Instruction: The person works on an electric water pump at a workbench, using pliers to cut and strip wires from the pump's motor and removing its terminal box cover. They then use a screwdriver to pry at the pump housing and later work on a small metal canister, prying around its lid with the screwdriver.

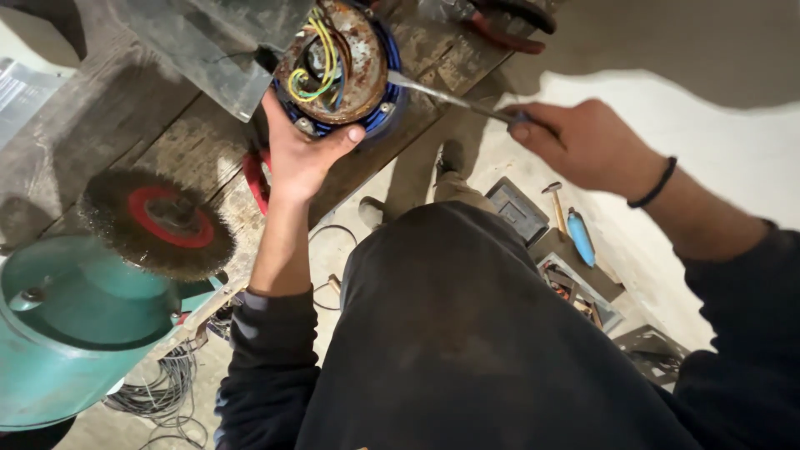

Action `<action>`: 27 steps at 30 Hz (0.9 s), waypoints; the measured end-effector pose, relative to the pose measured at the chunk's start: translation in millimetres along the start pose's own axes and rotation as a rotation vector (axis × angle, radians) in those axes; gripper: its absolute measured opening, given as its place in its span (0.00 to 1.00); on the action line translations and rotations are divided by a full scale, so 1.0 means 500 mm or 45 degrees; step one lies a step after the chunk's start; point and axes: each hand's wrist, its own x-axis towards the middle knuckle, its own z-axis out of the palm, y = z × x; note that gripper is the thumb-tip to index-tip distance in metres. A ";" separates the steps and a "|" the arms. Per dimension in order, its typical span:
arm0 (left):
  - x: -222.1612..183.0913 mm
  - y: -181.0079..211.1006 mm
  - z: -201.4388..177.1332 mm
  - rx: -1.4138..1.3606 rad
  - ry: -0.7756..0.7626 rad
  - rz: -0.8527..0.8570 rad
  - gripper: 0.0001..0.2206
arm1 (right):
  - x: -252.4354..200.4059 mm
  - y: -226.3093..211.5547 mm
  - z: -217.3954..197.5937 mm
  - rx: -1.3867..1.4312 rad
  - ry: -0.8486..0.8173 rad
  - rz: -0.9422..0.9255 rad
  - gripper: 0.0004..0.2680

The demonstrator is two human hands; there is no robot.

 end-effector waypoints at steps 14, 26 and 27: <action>-0.048 0.036 0.174 0.041 0.577 0.112 0.58 | 0.161 0.063 -0.179 -0.407 -0.208 -0.378 0.17; 0.001 0.012 0.303 0.608 1.193 0.139 0.60 | 0.333 0.099 -0.236 -0.459 -0.341 -0.785 0.15; 0.008 0.004 0.303 0.741 1.215 0.165 0.60 | 0.331 0.096 -0.233 -0.484 -0.349 -0.742 0.14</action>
